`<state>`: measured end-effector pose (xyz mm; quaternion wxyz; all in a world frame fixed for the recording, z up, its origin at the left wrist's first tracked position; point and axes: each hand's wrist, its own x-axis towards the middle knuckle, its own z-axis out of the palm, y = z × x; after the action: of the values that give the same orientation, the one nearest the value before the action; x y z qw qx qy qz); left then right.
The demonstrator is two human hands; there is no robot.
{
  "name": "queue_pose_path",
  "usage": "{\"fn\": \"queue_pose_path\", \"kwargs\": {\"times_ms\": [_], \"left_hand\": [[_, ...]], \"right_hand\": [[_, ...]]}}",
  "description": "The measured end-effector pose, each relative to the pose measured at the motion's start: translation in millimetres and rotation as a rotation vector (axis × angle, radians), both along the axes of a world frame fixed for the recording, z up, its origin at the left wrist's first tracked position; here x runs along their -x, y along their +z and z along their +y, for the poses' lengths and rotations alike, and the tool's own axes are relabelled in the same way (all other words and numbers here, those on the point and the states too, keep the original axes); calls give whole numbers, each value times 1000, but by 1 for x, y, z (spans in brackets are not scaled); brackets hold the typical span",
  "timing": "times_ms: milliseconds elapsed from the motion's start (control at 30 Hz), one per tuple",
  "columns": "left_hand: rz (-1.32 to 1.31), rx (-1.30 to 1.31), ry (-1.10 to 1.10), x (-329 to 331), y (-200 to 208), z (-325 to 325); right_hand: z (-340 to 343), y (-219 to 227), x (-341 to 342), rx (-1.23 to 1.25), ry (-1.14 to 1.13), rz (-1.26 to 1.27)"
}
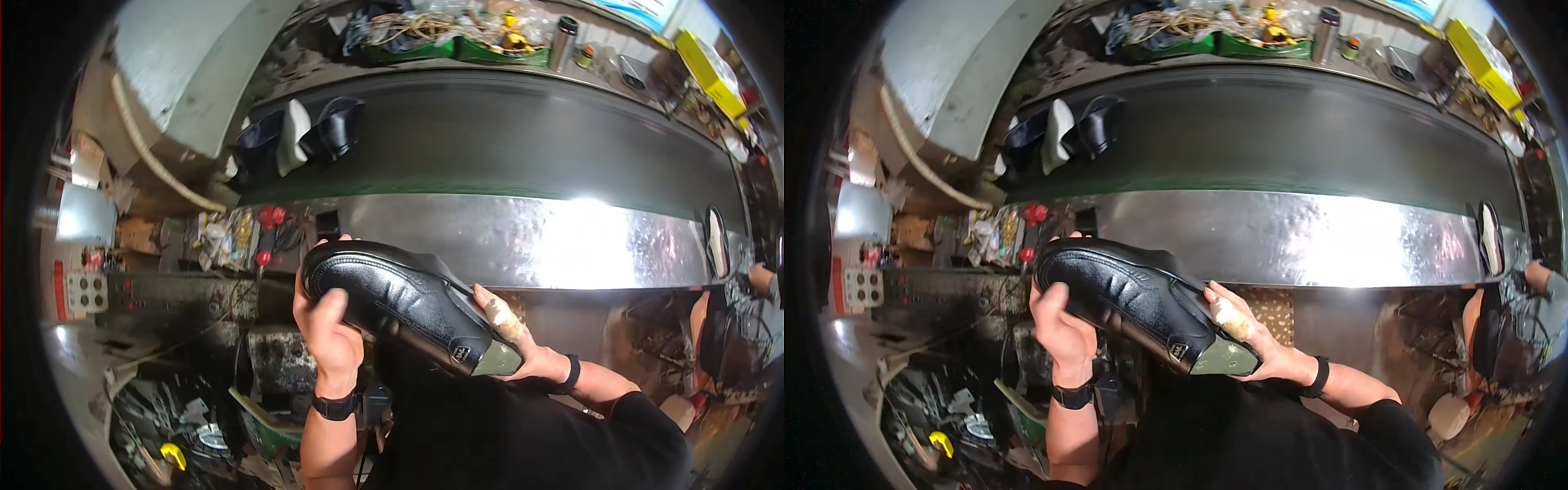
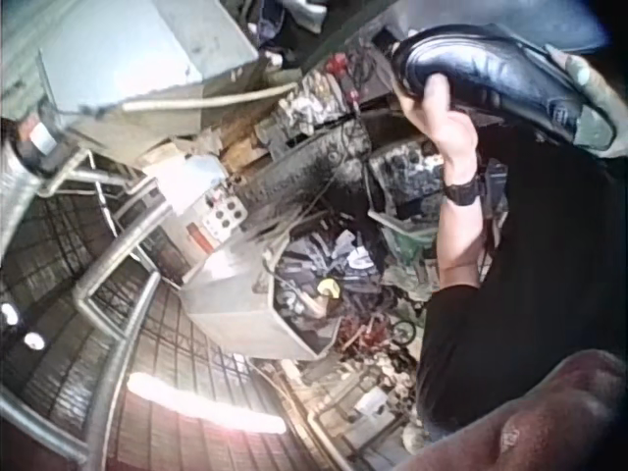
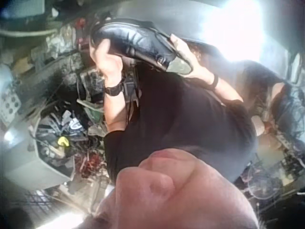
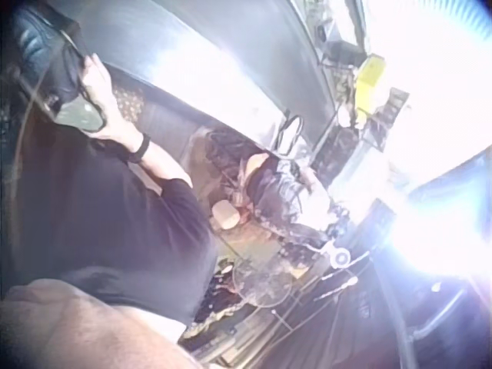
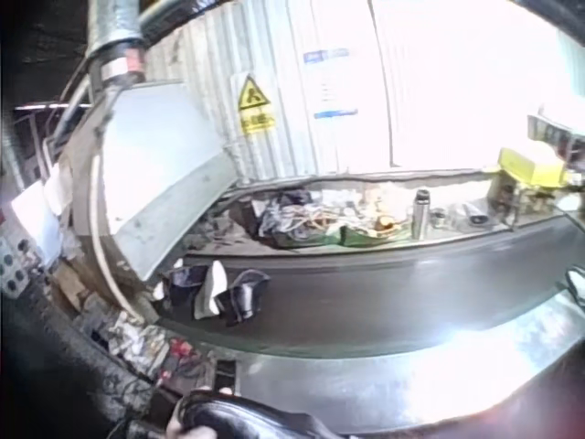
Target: Operate a shoe lasting machine and inspect shoes on a conveyor belt in a factory setting.
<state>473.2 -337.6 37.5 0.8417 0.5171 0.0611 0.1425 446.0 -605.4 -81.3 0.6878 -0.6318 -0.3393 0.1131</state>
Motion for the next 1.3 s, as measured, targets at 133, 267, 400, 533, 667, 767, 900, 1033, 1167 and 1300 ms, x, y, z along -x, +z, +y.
{"fn": "queue_pose_path", "kwargs": {"times_ms": [133, 267, 400, 533, 667, 767, 900, 1033, 1167, 1300], "left_hand": [[221, 207, 39, -42, -11, -26], [515, 231, -130, -92, -92, -38], [586, -292, -557, -94, -149, -48], [485, -427, -633, -60, -158, -28], [608, -399, -463, -28, -169, 29], [618, -302, -498, -45, -182, 28], [662, -519, -296, -63, -191, 95], [378, -869, -144, -146, -201, 101], [122, -1112, -141, -255, -202, 162], [102, -1678, 149, -344, -196, 194]], "right_hand": [[-20, 10, -4, 37, -171, -15], [-33, 18, -24, -203, -668, 292], [-100, 12, -136, -201, -999, 702], [-216, -42, -227, -438, -1530, 614], [-280, -119, -277, -602, -1996, 670], [-358, -168, -233, -689, -1554, 252], [-54, -167, -210, 475, -1139, 217], [57, -88, -107, 646, -296, 184], [85, -62, -55, 425, -318, 533], [64, -57, -33, 331, -533, 738]]}}
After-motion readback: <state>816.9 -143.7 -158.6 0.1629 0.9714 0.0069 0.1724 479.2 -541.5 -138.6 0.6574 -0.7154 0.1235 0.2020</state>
